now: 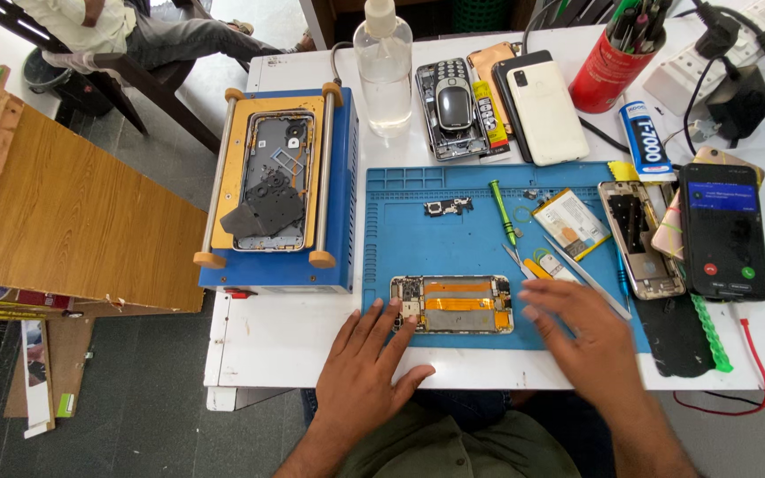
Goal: The person uses a green screwdriver to work on the internal components of a disassembled smartphone lying on a blue repair mat, adjusting small parts and screws. They then lift the phone chassis with both hands, hold it upright, and interact with a second smartphone placed on the desk before returning to the disassembled phone.
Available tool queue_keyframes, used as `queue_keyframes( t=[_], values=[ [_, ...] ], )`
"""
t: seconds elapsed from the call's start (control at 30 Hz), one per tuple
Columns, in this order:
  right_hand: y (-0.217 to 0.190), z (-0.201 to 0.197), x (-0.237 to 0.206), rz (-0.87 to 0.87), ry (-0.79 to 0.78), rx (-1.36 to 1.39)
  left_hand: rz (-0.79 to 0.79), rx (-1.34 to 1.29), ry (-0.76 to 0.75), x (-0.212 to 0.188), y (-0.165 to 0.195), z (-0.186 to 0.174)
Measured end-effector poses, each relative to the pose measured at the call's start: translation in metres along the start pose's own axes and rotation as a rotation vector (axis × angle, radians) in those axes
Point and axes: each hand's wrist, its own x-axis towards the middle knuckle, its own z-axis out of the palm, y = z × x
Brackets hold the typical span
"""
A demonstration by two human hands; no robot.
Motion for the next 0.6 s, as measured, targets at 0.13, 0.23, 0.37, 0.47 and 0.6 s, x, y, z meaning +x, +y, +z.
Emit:
queue_keyframes(
  t=[0.13,0.23,0.37,0.47,0.6],
  values=[
    [0.008,-0.031,0.025,0.121,0.151,-0.024,-0.007,0.021,0.03,0.001,-0.002,0.002],
    [0.006,-0.041,0.03,0.089,0.126,-0.053,-0.011,0.02,0.027,-0.003,0.001,0.001],
    [0.008,-0.048,0.041,0.148,0.152,-0.046,-0.003,0.04,0.039,-0.002,0.0,0.003],
    [0.016,-0.047,0.048,0.314,0.067,-0.088,0.002,0.038,0.044,-0.002,-0.001,0.003],
    [0.029,-0.024,0.063,0.027,-0.014,-0.237,0.001,0.042,0.04,-0.002,0.0,0.004]
  ],
)
